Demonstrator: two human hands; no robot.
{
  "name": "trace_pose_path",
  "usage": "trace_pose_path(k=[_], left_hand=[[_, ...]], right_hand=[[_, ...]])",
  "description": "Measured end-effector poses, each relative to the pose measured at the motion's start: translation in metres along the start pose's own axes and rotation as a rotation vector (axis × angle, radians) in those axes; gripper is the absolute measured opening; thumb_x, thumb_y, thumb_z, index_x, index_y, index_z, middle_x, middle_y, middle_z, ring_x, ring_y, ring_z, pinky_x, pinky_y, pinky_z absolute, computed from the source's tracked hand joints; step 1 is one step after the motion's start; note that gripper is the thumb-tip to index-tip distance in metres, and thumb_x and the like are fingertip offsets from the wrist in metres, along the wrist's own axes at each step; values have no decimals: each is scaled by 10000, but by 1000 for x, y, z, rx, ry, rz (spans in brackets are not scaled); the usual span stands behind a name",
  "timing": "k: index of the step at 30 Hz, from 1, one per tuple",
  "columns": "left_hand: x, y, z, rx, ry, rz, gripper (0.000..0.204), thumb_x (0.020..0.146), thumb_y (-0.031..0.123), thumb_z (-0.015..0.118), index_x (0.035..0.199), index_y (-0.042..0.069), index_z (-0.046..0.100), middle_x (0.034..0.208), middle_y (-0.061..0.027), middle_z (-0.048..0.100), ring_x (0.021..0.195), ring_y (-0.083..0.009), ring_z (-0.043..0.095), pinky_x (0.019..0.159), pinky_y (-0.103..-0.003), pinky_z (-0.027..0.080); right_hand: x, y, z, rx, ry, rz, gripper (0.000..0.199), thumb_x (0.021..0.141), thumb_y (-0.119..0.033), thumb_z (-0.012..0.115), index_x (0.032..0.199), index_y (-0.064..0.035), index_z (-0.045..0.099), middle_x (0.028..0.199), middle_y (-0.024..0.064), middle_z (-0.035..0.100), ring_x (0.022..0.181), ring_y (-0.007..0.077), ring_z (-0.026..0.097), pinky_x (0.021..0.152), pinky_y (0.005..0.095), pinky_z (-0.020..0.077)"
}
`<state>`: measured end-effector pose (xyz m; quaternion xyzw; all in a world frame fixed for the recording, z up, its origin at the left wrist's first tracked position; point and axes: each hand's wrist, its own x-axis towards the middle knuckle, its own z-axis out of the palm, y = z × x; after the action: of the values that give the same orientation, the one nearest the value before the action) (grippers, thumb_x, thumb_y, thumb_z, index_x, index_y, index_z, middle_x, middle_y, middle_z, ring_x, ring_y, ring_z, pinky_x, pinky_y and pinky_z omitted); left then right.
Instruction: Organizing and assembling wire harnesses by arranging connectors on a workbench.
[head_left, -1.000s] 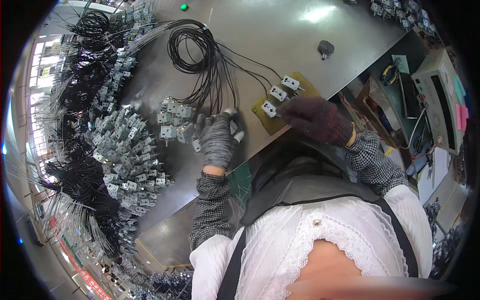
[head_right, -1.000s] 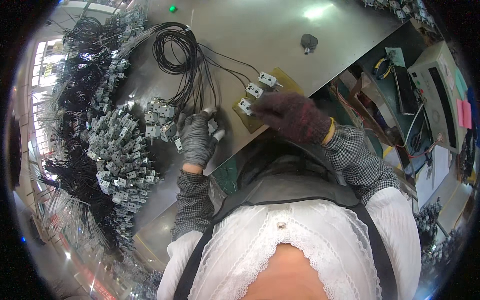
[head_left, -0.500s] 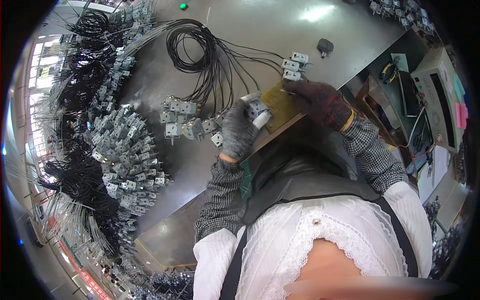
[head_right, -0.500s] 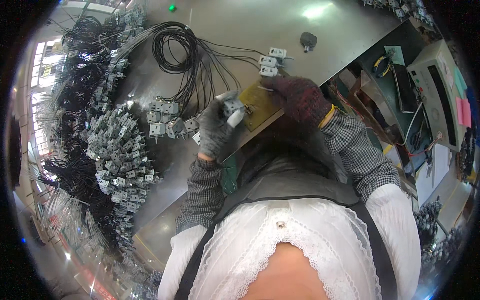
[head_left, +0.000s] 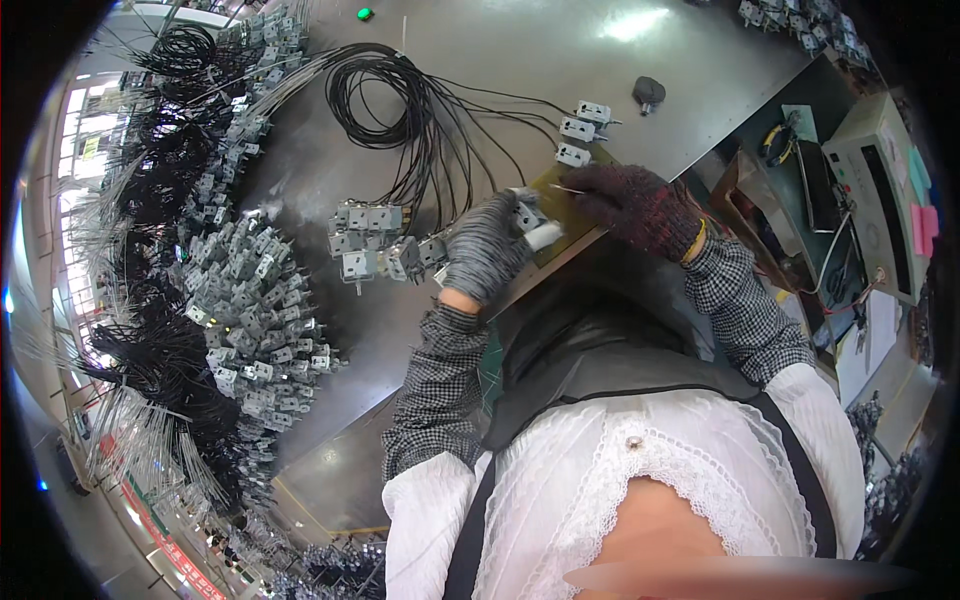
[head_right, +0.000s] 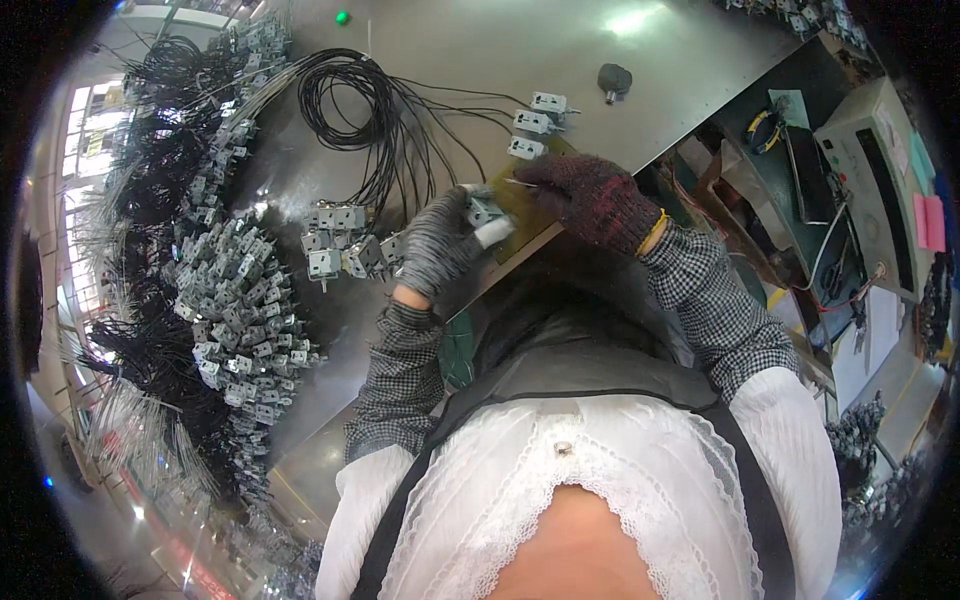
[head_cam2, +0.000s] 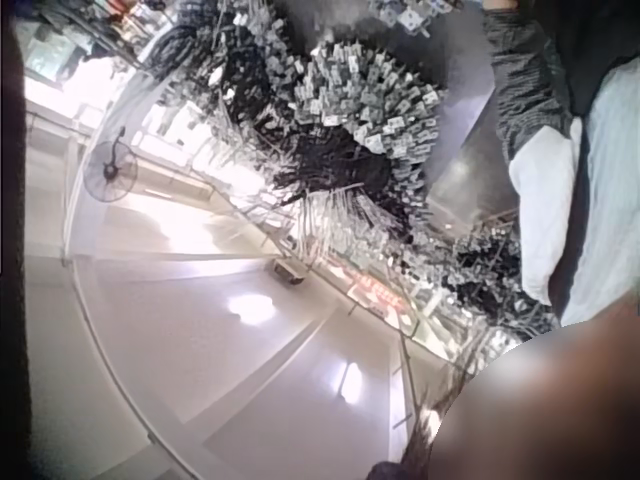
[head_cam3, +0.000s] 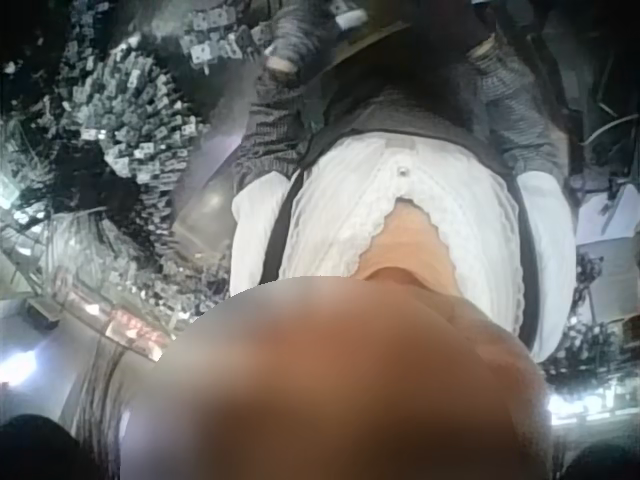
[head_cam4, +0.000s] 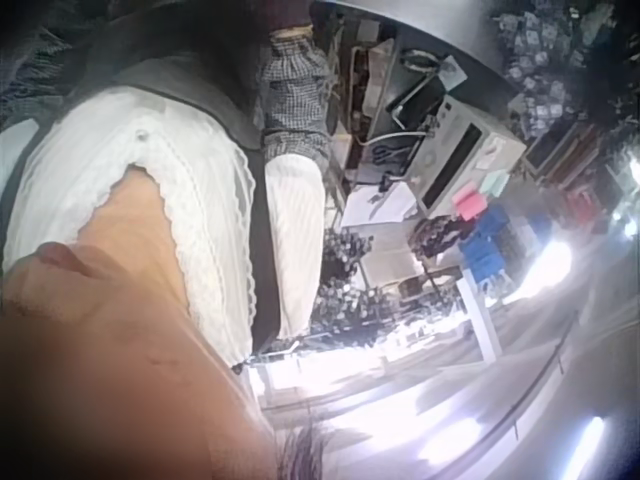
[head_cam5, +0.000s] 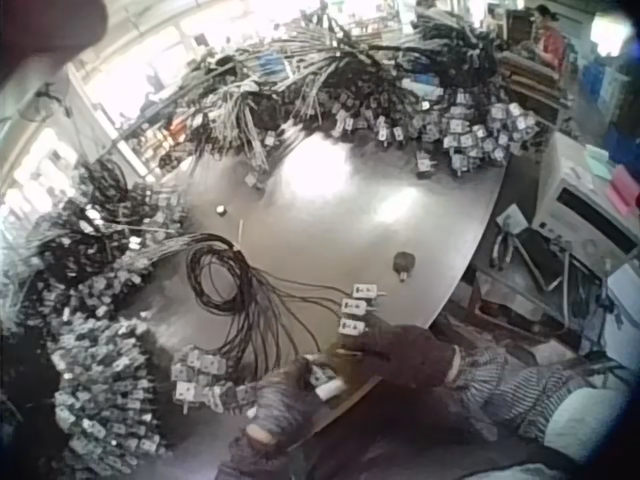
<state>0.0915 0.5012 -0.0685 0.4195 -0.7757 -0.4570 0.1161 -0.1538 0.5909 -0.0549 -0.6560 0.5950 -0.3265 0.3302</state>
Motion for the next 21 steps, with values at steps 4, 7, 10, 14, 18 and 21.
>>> trace_pose_path(k=[4,7,10,14,18,21], left_hand=[[-4,40,3,262,42,29,464,805,276,922,1132,18,719,929,-88,750,886,-236,758,820,-368,598],[-2,48,10,379,95,11,526,747,344,948,1094,15,726,946,-134,753,869,-286,756,806,-398,595],[4,47,16,471,132,-24,602,708,419,956,1092,15,731,968,-173,754,868,-338,751,807,-433,592],[7,47,16,454,107,-41,563,707,422,942,1061,34,739,948,-161,743,897,-344,739,822,-456,578],[7,39,16,514,112,-10,492,718,398,926,1029,63,744,963,-148,733,958,-347,726,870,-470,556],[12,49,15,597,84,-62,474,729,413,913,1015,76,741,975,-151,733,956,-359,725,891,-477,549]], right_hand=[[-1,-35,-13,-14,-63,-59,274,986,-147,711,1245,-60,714,1105,186,763,1016,375,747,900,446,599],[-3,-42,-11,-197,-14,-150,258,957,-130,732,1207,-67,726,1083,174,764,985,364,749,867,453,604],[-1,-42,-9,-303,1,-152,230,959,-125,711,1181,-71,735,1038,164,760,939,364,747,823,462,606],[-2,-50,-14,-399,-55,-112,211,965,-139,689,1160,-72,729,993,151,753,907,359,744,791,461,604],[0,-51,-17,-434,-91,-133,211,959,-149,683,1158,-84,714,992,154,749,910,356,744,791,460,603],[-1,-45,-13,-391,-60,-135,218,951,-143,687,1161,-92,714,1005,153,748,917,356,743,795,460,603]])
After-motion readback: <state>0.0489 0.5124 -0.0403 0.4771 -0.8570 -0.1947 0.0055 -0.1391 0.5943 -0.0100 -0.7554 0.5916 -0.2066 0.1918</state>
